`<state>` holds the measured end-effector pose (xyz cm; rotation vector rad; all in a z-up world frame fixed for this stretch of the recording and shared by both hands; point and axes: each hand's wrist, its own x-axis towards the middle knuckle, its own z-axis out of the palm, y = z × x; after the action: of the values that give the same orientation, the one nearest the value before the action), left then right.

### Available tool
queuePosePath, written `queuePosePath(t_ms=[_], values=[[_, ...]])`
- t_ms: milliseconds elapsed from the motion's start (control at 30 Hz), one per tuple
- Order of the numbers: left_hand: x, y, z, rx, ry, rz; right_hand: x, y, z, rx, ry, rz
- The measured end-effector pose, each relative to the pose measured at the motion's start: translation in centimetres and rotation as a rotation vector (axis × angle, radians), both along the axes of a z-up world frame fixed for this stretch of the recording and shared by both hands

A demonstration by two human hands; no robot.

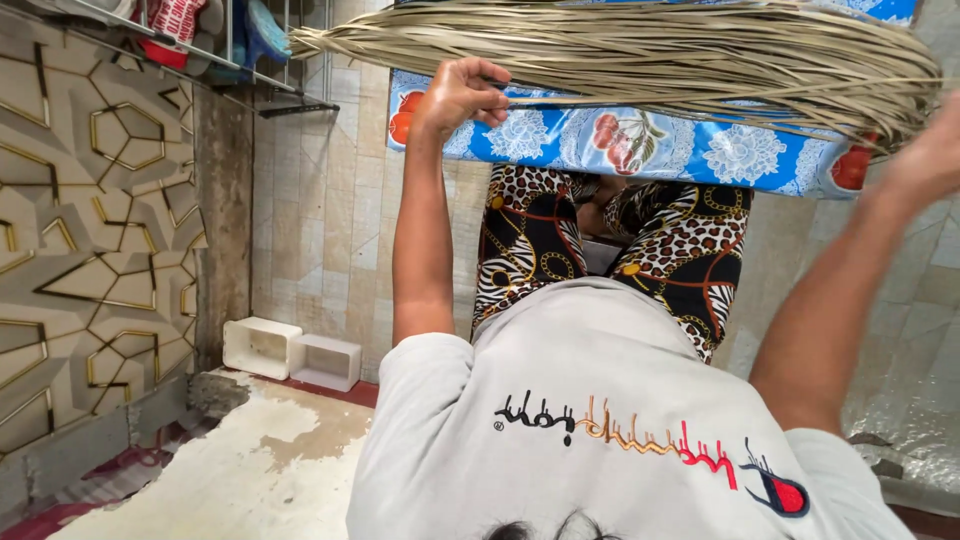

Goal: Preparing long natural fibers by sorting, stripping, and aligning them for further use.

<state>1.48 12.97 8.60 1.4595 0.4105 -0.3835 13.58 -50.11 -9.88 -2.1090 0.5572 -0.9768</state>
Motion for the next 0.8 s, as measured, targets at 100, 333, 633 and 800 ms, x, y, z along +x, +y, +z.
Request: queuePosePath(t_ms=[100, 333, 633, 800], values=[[0.0, -0.6, 0.3, 0.000, 0.012, 0.014, -9.4, 19.8, 14.1, 0.565, 0.279, 0.718], [-0.8, -2.3, 0.3, -0.021, -0.054, -0.019, -13.8, 37.7, 17.2, 1.205, 0.939, 1.129], [0.0, -3.7, -1.9, -0.086, -0.150, -0.078, -11.8, 39.3, 16.7, 1.576, 0.669, 0.681], [1.6, -1.6, 0.1, -0.062, -0.213, -0.029, -6.6, 34.6, 16.8, 1.424, 0.499, 0.542]])
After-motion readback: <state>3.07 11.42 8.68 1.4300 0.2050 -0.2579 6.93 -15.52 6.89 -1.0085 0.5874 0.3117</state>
